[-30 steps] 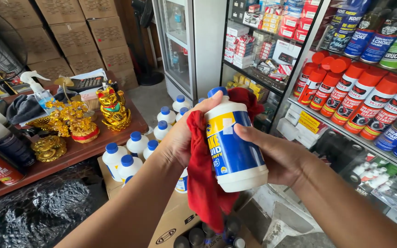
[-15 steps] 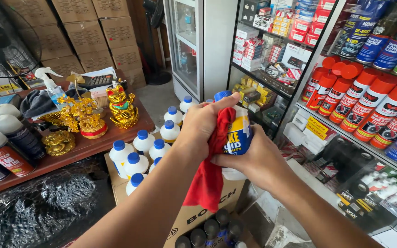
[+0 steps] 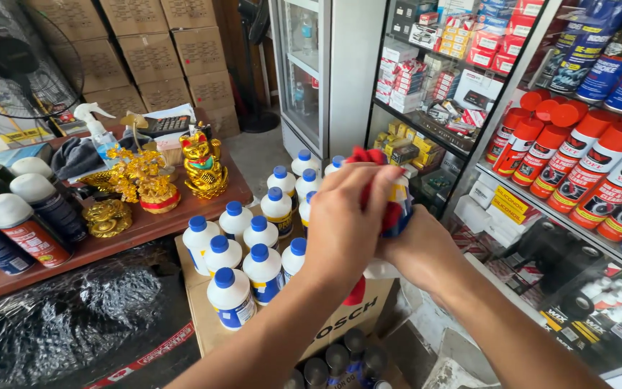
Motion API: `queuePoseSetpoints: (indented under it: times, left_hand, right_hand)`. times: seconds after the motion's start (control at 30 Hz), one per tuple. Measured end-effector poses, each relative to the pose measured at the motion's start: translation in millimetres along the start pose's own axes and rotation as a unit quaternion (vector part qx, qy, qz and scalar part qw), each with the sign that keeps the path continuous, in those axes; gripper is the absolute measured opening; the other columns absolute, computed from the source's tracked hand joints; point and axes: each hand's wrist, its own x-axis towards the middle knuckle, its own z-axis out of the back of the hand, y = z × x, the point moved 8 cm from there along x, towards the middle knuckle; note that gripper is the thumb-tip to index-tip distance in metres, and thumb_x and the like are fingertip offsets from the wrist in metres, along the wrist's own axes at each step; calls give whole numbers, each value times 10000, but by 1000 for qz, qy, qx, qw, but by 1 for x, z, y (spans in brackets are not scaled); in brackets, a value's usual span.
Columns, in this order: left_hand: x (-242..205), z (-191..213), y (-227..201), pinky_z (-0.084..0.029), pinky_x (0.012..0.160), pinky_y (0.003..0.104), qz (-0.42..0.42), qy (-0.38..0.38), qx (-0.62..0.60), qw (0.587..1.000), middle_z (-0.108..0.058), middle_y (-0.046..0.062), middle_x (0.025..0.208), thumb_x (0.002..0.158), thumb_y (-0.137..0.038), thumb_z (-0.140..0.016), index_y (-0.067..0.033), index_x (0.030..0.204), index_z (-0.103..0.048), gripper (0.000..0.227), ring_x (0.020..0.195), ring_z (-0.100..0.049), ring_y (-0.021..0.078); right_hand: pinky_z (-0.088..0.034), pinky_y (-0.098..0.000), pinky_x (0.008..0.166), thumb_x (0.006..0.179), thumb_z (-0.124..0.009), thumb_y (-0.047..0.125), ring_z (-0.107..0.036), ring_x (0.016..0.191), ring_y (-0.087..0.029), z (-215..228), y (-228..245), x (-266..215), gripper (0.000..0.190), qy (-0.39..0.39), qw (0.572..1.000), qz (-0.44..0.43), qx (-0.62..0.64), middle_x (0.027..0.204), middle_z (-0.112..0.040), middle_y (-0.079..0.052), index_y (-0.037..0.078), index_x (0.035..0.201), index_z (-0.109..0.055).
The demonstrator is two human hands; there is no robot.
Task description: The person wipes multiple white plastic bottles with blue caps using a red cloth. The person picks up each bottle, wipes it thoroughly, and places it back on a cardboard box. The action is repeated for several bottles in a consistent manner.
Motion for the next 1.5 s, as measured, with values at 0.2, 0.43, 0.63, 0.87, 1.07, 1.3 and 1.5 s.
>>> queuePoseSetpoints:
  times: [0.2, 0.43, 0.63, 0.87, 1.07, 1.3, 1.5]
  left_hand:
    - [1, -29, -2, -332, 1162, 598, -141, 97, 148, 974, -745, 80, 876, 963, -257, -613, -65, 783, -731, 288, 983, -698, 297]
    - [39, 9, 49, -445, 1060, 568, 116, 27, 51, 992, -718, 177, 814, 1101, -370, -477, -13, 839, -755, 523, 754, -647, 332]
    - [39, 9, 58, -558, 693, 372, 331, 64, -329, 882, -799, 63, 835, 1036, -480, -474, -3, 995, -803, 582, 733, -677, 167]
    - [32, 12, 59, -563, 677, 330, 265, -2, 11, 964, -746, 131, 663, 924, -489, -639, -32, 917, -804, 485, 619, -654, 143]
    - [34, 28, 62, -541, 611, 360, 291, -136, -2, 947, -686, 114, 577, 964, -504, -579, -5, 777, -764, 565, 524, -608, 161]
    - [13, 8, 90, -568, 614, 408, 346, -209, -354, 844, -728, 120, 709, 1004, -493, -540, 63, 788, -698, 617, 607, -658, 213]
    - [-4, -36, 72, -616, 808, 447, 481, 119, -447, 745, -729, 169, 1035, 972, -465, -619, 18, 1134, -664, 512, 873, -727, 284]
  right_hand:
    - [-545, -441, 923, 566, -969, 449, -649, 1150, -389, -1, 23, -21, 1121, -45, 985, 48, -159, 1220, -680, -202, 79, 1450, -387]
    - [-553, -421, 926, 526, -1006, 455, -700, 1114, -334, 7, 44, -50, 1057, -50, 985, 17, -162, 1148, -714, -184, 64, 1332, -446]
    - [-559, -393, 907, 510, -995, 517, -746, 1019, -279, 15, 46, -55, 1016, -63, 992, 4, -113, 1089, -734, -169, 40, 1265, -511]
    - [-563, -366, 885, 516, -980, 482, -761, 977, -232, 8, 42, -53, 917, -51, 997, -8, -52, 1054, -765, -128, 45, 1215, -575]
    - [-591, -344, 772, 608, -945, 359, -761, 820, -170, -11, 34, -56, 638, -27, 993, -41, 108, 922, -805, -98, 1, 1065, -682]
    - [-574, -339, 740, 672, -898, 254, -734, 786, -166, -5, 38, -45, 505, 18, 980, -9, 200, 898, -793, -73, 49, 1094, -711]
    - [-580, -320, 803, 635, -939, 258, -755, 859, -144, 13, 37, -44, 607, -10, 998, -22, 63, 985, -793, -41, 97, 1150, -661]
